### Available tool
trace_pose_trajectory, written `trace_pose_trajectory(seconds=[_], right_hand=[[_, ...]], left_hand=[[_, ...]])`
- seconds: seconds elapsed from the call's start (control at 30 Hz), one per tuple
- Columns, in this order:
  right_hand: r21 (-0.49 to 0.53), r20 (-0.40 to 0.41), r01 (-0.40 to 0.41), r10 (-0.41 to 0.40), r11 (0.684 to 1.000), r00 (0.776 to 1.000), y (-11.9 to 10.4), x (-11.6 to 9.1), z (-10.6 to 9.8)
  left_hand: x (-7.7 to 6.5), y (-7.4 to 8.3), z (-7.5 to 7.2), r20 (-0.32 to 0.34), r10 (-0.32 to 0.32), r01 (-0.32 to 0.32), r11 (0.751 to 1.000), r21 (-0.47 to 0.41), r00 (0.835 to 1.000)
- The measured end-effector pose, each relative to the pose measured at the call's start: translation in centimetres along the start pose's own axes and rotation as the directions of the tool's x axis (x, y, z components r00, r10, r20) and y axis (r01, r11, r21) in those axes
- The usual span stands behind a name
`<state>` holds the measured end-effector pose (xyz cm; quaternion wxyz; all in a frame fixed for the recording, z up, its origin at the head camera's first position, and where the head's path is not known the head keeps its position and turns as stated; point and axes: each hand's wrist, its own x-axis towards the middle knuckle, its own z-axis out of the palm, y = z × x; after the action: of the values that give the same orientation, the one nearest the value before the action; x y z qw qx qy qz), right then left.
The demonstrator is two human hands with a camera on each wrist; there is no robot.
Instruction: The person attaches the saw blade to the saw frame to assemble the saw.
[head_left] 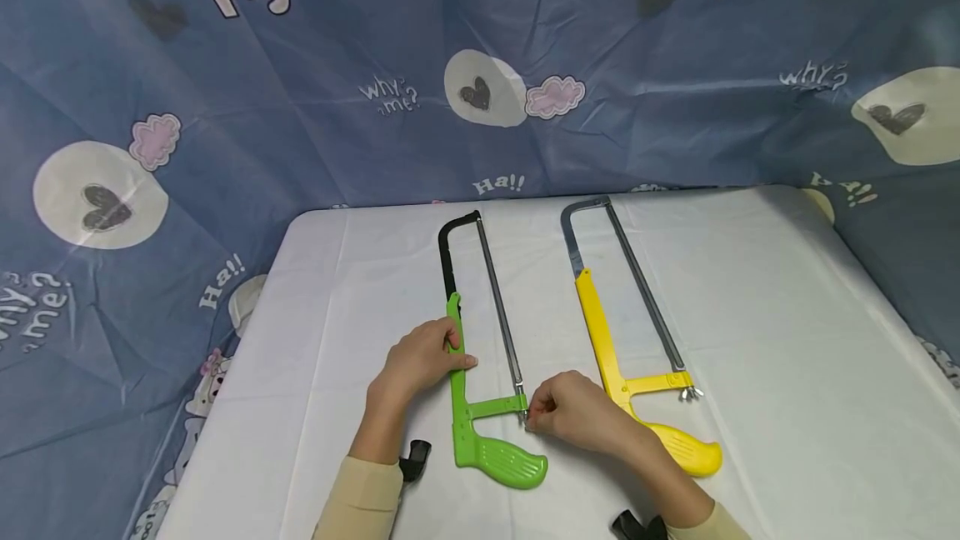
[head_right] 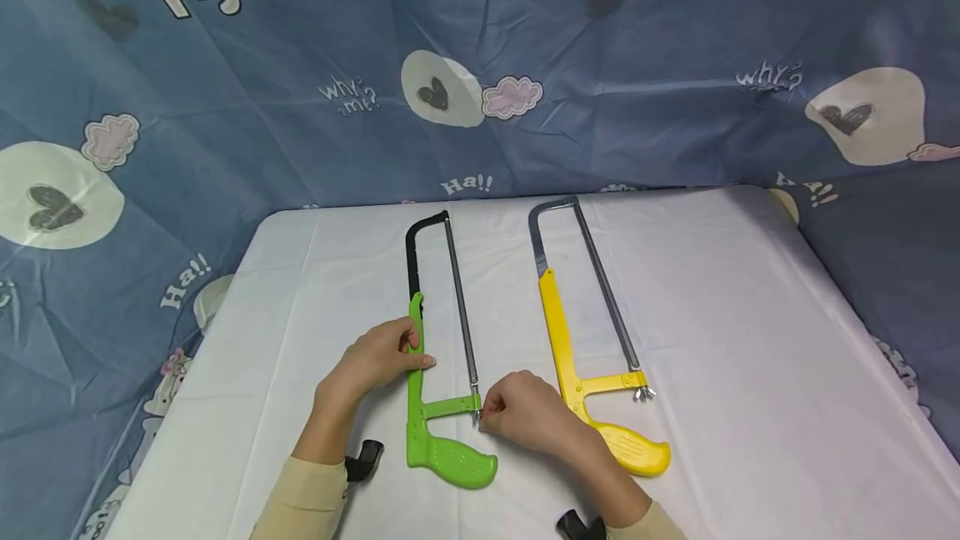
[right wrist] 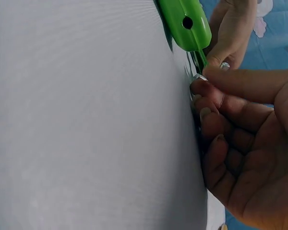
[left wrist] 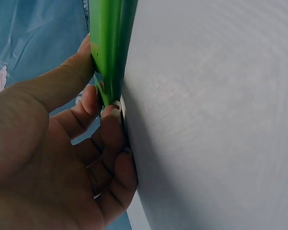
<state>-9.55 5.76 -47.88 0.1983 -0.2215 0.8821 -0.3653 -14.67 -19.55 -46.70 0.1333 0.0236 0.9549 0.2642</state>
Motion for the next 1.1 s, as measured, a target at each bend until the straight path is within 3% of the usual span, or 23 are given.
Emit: trace_pose_trajectory(seconds=[0.77, 1.1], right_hand=[[0.124, 0.045, -0.023, 0.018, 0.992, 0.999, 0.07, -0.18, -0.49], [0.092, -0.015, -0.006, 0.008, 0.996, 1.0, 0.11, 0.0, 0.04]], left_hand=[[0.02, -0.3, 0.26, -0.014, -0.007, 0.006, 1.0, -0.018, 1.0], [-0.04, -0.28, 0.22, -0.013, -0.01, 0.01, 1.0, -0.015, 1.0]])
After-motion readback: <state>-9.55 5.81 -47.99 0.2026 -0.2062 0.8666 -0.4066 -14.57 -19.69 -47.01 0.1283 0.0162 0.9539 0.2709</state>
